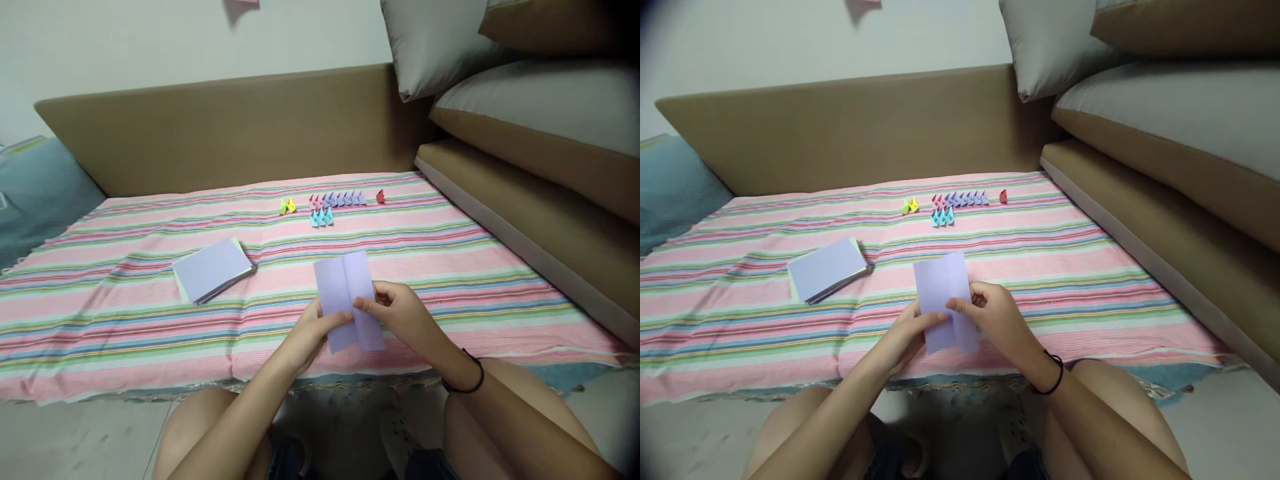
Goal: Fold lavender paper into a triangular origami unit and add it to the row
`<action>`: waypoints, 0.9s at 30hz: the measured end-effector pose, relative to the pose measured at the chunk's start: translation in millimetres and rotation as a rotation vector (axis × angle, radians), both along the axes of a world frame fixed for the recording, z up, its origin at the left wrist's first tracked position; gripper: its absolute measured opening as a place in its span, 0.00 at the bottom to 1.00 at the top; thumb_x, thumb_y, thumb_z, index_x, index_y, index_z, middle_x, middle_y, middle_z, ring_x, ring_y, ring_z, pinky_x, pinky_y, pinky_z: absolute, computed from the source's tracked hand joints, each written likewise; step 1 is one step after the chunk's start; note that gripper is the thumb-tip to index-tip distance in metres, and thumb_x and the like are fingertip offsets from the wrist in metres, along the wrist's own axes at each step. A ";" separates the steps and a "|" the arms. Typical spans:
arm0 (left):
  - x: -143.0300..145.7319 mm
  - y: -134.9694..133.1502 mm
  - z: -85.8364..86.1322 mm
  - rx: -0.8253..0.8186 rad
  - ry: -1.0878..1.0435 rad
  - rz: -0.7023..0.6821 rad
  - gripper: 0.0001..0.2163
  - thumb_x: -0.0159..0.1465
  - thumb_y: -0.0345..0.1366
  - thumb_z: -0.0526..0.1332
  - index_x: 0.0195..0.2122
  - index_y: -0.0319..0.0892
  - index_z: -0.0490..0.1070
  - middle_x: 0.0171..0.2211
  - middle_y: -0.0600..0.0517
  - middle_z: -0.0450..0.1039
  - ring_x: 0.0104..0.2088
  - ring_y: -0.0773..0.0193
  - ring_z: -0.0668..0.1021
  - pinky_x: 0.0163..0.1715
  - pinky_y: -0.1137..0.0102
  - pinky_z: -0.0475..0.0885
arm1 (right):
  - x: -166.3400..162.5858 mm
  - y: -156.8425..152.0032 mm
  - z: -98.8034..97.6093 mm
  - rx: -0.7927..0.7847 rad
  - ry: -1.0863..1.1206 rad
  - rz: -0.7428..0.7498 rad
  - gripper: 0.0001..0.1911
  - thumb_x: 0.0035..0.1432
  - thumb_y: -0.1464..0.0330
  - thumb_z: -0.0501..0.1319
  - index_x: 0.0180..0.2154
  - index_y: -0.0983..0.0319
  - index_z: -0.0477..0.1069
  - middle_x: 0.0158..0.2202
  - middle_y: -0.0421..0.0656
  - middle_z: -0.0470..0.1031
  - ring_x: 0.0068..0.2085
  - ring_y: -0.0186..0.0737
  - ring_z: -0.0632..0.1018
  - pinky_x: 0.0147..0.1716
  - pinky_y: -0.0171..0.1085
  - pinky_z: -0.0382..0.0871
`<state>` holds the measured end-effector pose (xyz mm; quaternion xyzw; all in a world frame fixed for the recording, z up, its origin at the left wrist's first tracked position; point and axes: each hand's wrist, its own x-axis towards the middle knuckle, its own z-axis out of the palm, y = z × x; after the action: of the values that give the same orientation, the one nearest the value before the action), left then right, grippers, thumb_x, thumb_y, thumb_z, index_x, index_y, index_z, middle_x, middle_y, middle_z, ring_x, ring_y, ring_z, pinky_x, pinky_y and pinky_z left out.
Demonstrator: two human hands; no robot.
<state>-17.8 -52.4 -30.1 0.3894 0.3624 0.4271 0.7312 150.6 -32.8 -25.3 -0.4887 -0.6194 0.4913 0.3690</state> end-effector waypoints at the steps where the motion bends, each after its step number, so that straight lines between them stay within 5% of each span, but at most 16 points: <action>1: -0.7 1.0 -0.6 -0.026 -0.025 0.040 0.15 0.55 0.33 0.65 0.44 0.39 0.72 0.42 0.46 0.77 0.42 0.56 0.78 0.41 0.66 0.71 | 1.3 0.0 1.3 -0.011 0.022 -0.014 0.17 0.50 0.54 0.64 0.27 0.63 0.70 0.24 0.39 0.70 0.26 0.36 0.69 0.23 0.34 0.61; 7: -11.6 11.8 -0.6 -0.131 -0.131 0.242 0.13 0.58 0.37 0.62 0.42 0.36 0.75 0.38 0.45 0.78 0.37 0.58 0.79 0.38 0.66 0.73 | 14.8 4.4 5.9 -0.050 0.216 -0.042 0.16 0.51 0.59 0.64 0.38 0.62 0.72 0.37 0.45 0.77 0.37 0.44 0.76 0.33 0.39 0.70; 15: -13.2 14.3 -1.0 -0.035 -0.145 0.163 0.11 0.59 0.37 0.64 0.41 0.37 0.74 0.34 0.48 0.78 0.30 0.66 0.78 0.32 0.74 0.72 | 14.8 0.2 11.0 -0.247 0.392 0.050 0.16 0.53 0.61 0.64 0.42 0.61 0.72 0.38 0.44 0.78 0.37 0.39 0.77 0.33 0.35 0.69; 22: -8.8 12.0 -6.0 0.078 0.083 0.151 0.21 0.56 0.42 0.66 0.49 0.42 0.66 0.38 0.50 0.75 0.32 0.66 0.76 0.34 0.71 0.70 | 2.9 -5.9 6.4 -0.282 0.474 0.146 0.16 0.53 0.63 0.65 0.44 0.60 0.72 0.42 0.44 0.78 0.41 0.39 0.77 0.37 0.35 0.68; 27: -7.5 14.6 -11.4 0.166 0.144 0.207 0.15 0.56 0.44 0.65 0.40 0.40 0.71 0.36 0.50 0.74 0.35 0.65 0.75 0.37 0.71 0.68 | -7.5 -8.2 3.8 -0.264 0.461 0.081 0.15 0.52 0.63 0.66 0.42 0.60 0.72 0.40 0.43 0.79 0.42 0.40 0.77 0.38 0.35 0.69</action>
<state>-25.3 -37.8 -41.6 0.4386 0.4155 0.4995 0.6209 143.1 -41.0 -21.5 -0.3826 -0.4686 0.6804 0.4136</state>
